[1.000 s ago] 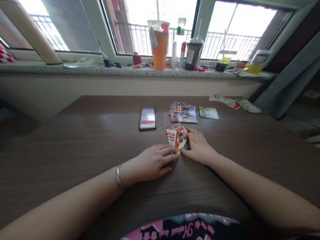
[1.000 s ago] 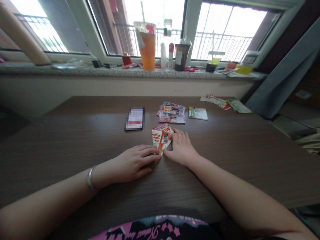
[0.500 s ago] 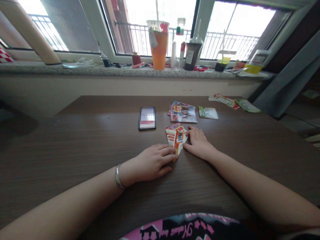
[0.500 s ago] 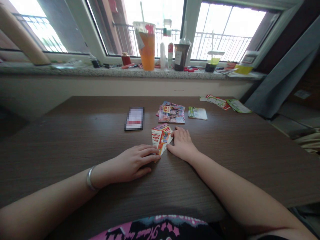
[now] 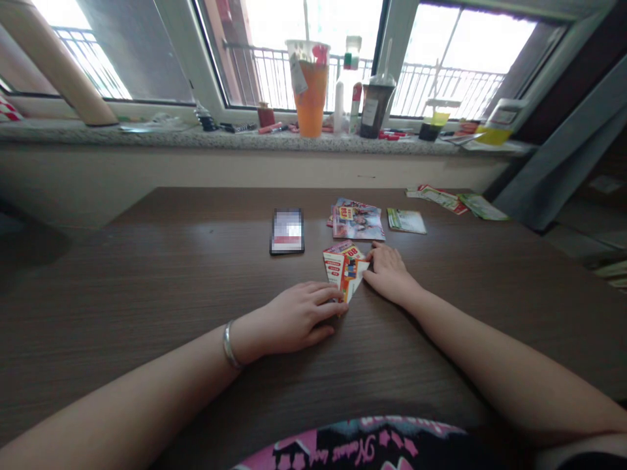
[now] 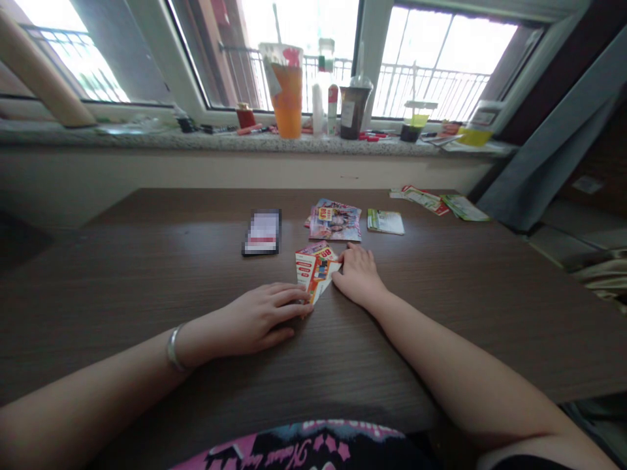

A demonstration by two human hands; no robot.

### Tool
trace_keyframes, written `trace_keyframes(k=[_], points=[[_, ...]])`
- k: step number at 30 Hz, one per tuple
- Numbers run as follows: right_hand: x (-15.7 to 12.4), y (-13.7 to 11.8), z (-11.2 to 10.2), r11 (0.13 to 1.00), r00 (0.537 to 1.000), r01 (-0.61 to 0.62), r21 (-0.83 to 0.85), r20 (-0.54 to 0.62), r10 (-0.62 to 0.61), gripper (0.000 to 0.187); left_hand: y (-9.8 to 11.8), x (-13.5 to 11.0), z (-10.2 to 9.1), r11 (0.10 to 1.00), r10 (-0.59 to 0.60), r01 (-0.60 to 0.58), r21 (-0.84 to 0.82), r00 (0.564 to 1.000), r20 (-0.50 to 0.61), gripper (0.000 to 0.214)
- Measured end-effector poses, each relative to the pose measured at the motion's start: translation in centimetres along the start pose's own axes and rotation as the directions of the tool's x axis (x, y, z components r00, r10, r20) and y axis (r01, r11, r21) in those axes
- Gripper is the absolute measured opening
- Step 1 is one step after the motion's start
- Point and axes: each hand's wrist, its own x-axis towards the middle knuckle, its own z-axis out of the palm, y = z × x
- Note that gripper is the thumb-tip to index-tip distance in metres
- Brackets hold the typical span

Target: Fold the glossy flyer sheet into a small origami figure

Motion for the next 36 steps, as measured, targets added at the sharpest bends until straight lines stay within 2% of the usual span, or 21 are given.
trace_keyframes(k=[9,23,36], points=[[0.5,1.0,0.6,0.999,0.998,-0.010,-0.044,-0.066,0.007,0.025,0.0,0.0,0.0,1.000,0.010,-0.010,-0.012,1.000,-0.012,0.041],[0.9,1.3,0.1,0.997,0.998,-0.016,-0.080,-0.055,0.012,0.022,-0.1,-0.1,-0.1,0.999,0.021,-0.021,-0.050,1.000,0.005,0.039],[1.1,1.7,0.1,0.999,0.991,-0.024,-0.038,-0.132,0.019,0.017,-0.1,-0.1,0.0,0.998,0.014,-0.013,-0.059,1.000,0.023,0.038]])
